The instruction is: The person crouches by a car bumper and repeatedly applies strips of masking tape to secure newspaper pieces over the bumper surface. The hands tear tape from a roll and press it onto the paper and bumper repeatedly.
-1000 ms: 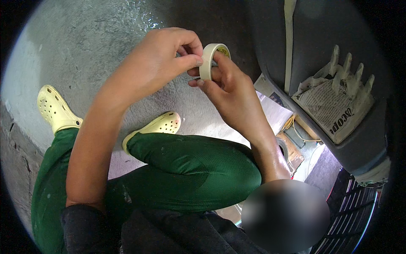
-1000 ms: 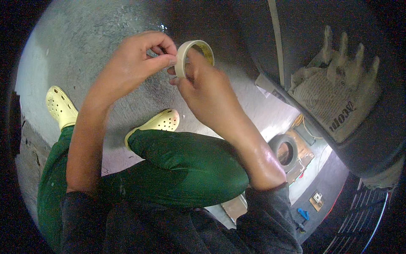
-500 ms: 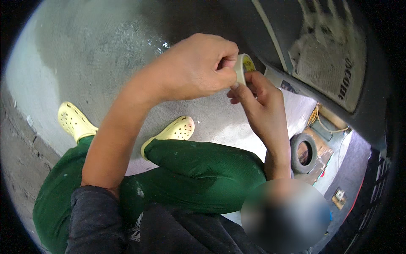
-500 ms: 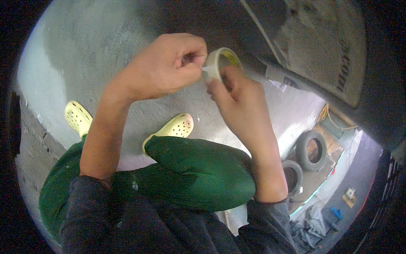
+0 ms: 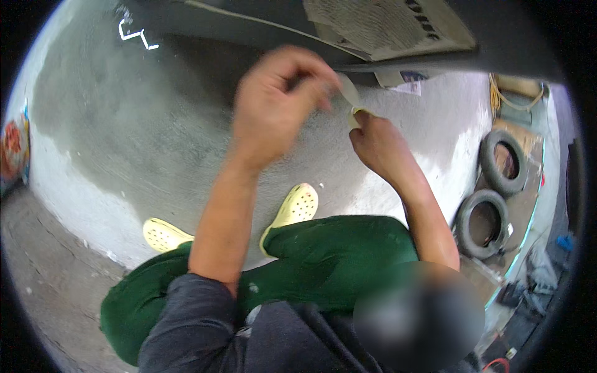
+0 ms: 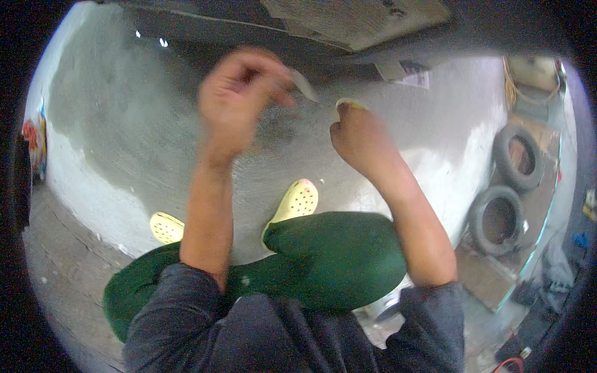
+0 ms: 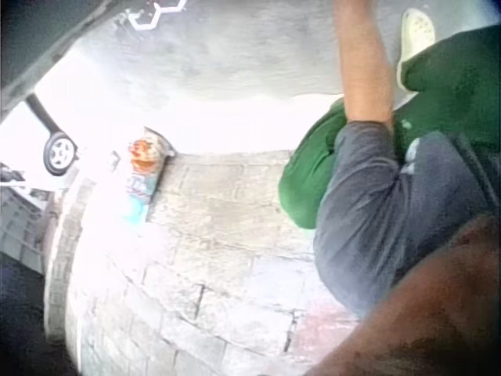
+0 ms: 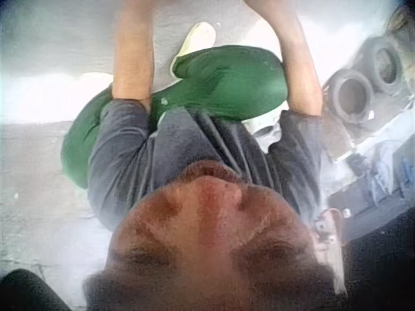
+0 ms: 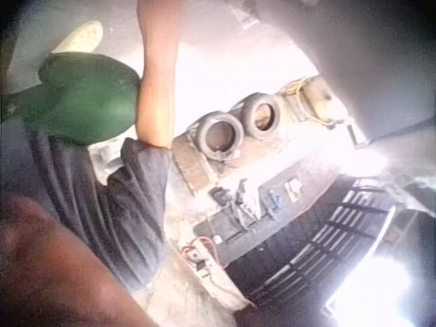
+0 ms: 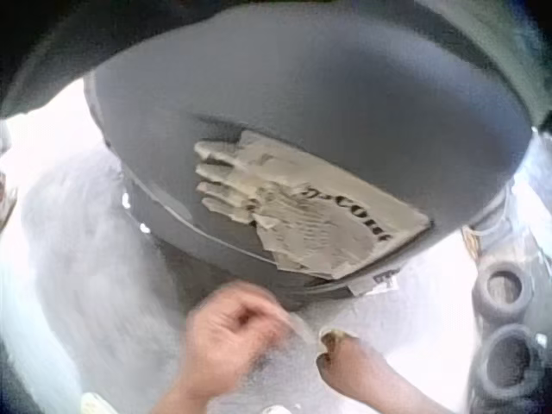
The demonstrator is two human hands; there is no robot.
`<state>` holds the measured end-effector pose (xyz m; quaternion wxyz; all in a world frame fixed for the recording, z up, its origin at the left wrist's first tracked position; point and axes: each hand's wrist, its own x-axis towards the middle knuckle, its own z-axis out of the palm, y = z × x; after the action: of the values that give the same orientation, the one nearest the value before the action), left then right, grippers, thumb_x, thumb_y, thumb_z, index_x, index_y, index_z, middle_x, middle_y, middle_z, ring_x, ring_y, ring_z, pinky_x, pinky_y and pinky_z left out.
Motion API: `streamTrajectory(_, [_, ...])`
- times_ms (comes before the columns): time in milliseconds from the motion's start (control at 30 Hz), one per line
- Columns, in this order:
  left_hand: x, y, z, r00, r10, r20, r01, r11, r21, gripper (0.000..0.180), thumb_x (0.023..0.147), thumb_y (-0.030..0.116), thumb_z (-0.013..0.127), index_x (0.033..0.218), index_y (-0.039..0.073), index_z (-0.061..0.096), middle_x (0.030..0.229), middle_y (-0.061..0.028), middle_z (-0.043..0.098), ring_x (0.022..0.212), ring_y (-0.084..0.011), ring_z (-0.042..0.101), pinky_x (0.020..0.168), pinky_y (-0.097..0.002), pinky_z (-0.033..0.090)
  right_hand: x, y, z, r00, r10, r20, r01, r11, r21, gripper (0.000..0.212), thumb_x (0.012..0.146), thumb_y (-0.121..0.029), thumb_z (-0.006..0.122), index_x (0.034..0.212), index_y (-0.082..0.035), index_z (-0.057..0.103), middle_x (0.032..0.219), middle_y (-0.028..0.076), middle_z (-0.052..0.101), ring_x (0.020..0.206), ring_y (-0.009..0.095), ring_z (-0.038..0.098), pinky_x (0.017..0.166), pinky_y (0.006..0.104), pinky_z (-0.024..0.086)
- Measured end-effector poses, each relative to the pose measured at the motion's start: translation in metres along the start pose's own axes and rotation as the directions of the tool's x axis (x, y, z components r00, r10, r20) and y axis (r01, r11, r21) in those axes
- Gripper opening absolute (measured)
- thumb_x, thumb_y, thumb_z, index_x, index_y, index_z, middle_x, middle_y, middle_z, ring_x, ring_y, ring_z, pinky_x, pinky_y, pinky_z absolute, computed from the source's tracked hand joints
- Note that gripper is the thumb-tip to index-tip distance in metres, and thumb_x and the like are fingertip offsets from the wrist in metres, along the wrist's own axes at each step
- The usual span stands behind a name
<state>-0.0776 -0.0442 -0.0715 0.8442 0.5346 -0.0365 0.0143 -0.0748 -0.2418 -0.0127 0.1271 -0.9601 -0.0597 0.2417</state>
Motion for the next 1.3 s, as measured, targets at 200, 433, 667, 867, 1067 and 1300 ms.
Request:
streamTrajectory(200, [0.035,0.024,-0.053,0.975,-0.152,0.160,0.081,0.920,0.383,0.025,0.090,0.010,0.062,0.110,-0.003,0.070,0.095,-0.0071,0.070,0.079,-0.0126,0.062,0.072,-0.0284,0.051,-0.003,-0.030,-0.032,0.956,-0.101,-0.274,0.153,0.973,0.173,0.030,0.097,-0.024,0.068,0.109,0.003,0.070,0.089,0.018,0.071,0.075,0.024,0.067,0.072,0.0355,0.052])
streamTrajectory(433, [0.056,0.027,-0.050,0.984,-0.075,0.159,0.088,0.994,-0.070,0.025,0.094,0.009,0.062,0.117,0.000,0.067,0.112,-0.0086,0.071,0.104,-0.0195,0.068,0.094,-0.0359,0.057,0.018,-0.088,-0.044,0.872,-0.198,-0.448,0.284,0.950,0.134,0.041,0.090,-0.031,0.077,0.111,0.004,0.067,0.095,0.019,0.074,0.089,0.032,0.072,0.081,0.0396,0.056])
streamTrajectory(667, [0.051,-0.003,-0.028,0.967,-0.027,0.254,0.193,0.730,-0.656,0.027,0.096,0.010,0.061,0.120,0.001,0.067,0.119,-0.0116,0.071,0.111,-0.0255,0.068,0.106,-0.0429,0.052,0.015,-0.099,-0.021,0.782,-0.098,-0.616,0.399,0.838,0.372,0.029,0.098,-0.016,0.069,0.116,0.006,0.062,0.103,0.017,0.071,0.096,0.019,0.069,0.080,0.0310,0.056])
streamTrajectory(867, [0.055,-0.008,-0.035,0.967,0.027,0.251,0.078,0.913,-0.401,0.029,0.095,0.016,0.070,0.120,0.002,0.067,0.114,-0.0093,0.072,0.109,-0.0197,0.068,0.104,-0.0373,0.052,0.016,-0.094,-0.034,0.779,-0.085,-0.622,0.338,0.891,0.302,0.019,0.106,-0.014,0.055,0.115,0.002,0.061,0.100,0.009,0.070,0.085,0.009,0.065,0.073,0.0207,0.051])
streamTrajectory(1067, [0.056,0.000,-0.048,0.958,0.020,0.288,0.088,0.930,-0.358,0.031,0.091,0.018,0.078,0.118,0.004,0.068,0.110,-0.0045,0.073,0.105,-0.0177,0.068,0.097,-0.0347,0.054,0.007,-0.119,-0.036,0.891,0.149,-0.428,0.179,0.753,0.633,0.029,0.100,-0.007,0.055,0.126,0.004,0.064,0.100,0.006,0.070,0.061,0.003,0.051,0.051,0.0179,0.038])
streamTrajectory(1300, [0.062,0.015,-0.084,0.990,0.000,0.143,-0.030,0.979,0.203,0.027,0.093,0.024,0.068,0.105,0.001,0.075,0.096,-0.0125,0.077,0.091,-0.0205,0.072,0.087,-0.0382,0.057,0.012,-0.124,-0.040,0.795,-0.026,-0.606,0.138,0.981,0.139,0.033,0.096,-0.012,0.071,0.126,0.001,0.068,0.099,0.009,0.071,0.086,0.018,0.071,0.070,0.0306,0.056])
